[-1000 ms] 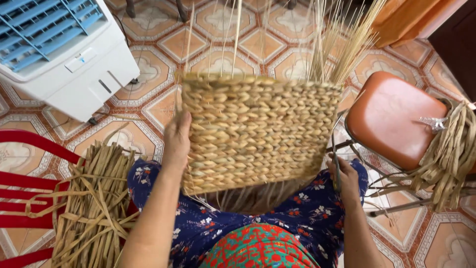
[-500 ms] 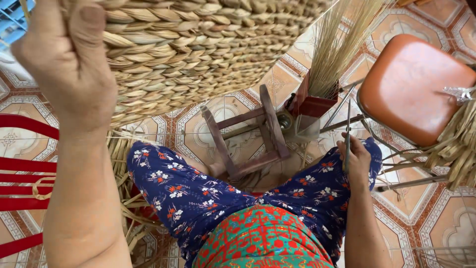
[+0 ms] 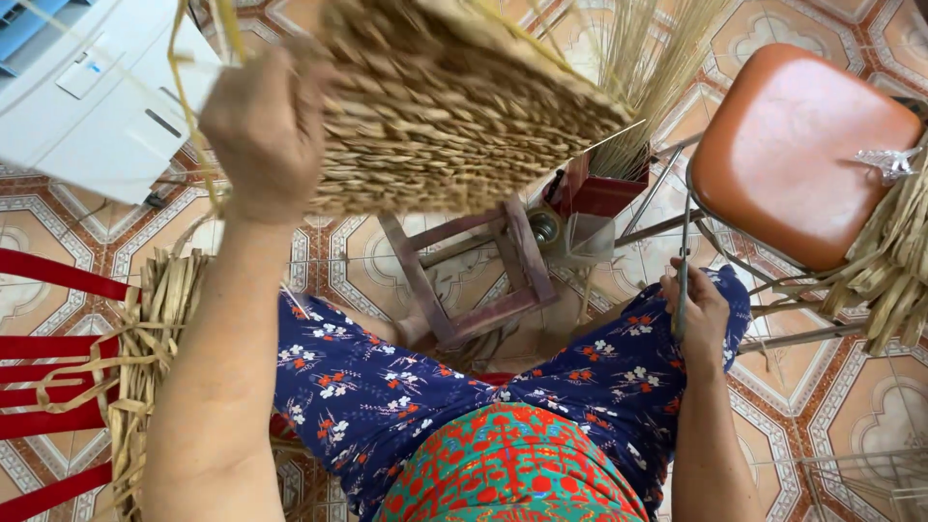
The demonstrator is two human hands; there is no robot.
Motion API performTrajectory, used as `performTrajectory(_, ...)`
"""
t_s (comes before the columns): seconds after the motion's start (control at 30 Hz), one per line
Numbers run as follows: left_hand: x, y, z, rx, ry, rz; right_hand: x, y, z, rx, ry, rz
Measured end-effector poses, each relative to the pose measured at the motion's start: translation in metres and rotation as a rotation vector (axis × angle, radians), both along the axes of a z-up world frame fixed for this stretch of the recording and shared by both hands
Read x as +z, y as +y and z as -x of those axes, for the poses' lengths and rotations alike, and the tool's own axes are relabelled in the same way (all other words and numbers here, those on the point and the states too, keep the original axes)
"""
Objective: The person weaves dried plant fibers into a basket base by hand, inserts the woven piece into a metal frame, and trims excess fibers using scissors.
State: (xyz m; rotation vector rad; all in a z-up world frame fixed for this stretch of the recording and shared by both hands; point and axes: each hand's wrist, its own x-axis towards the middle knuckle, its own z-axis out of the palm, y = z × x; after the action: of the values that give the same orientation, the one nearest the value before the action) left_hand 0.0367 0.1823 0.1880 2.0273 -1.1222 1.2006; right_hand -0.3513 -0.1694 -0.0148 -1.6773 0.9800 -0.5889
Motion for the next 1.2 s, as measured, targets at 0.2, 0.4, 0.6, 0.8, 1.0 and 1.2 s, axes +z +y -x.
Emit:
performTrajectory(0.2,-0.062,-0.002,0.099,-0.502,-0.111,-0.385,0.000,-0.017,0.008,0.405,-0.661,-0.286)
performTrajectory(0.4,-0.129,0.063,0.174,-0.564,0.149,-0.475,-0.025,-0.022,0.033,-0.119,-0.274,-0.116)
performTrajectory(0.6,-0.131,0.105,0.201,-0.506,0.576,-0.552,-0.014,-0.023,0.022,-0.052,-0.315,-0.281)
performTrajectory(0.8,-0.086,0.143,0.200,-0.320,0.744,-0.073,-0.024,-0.023,0.010,-0.014,-0.277,-0.271)
performTrajectory(1.0,-0.106,0.134,0.144,0.124,0.848,0.003,0.010,-0.018,-0.017,0.029,-0.505,-0.126)
performTrajectory(1.2,-0.100,0.063,0.139,-0.123,1.362,0.371,0.054,-0.042,-0.088,0.181,-0.394,-0.073)
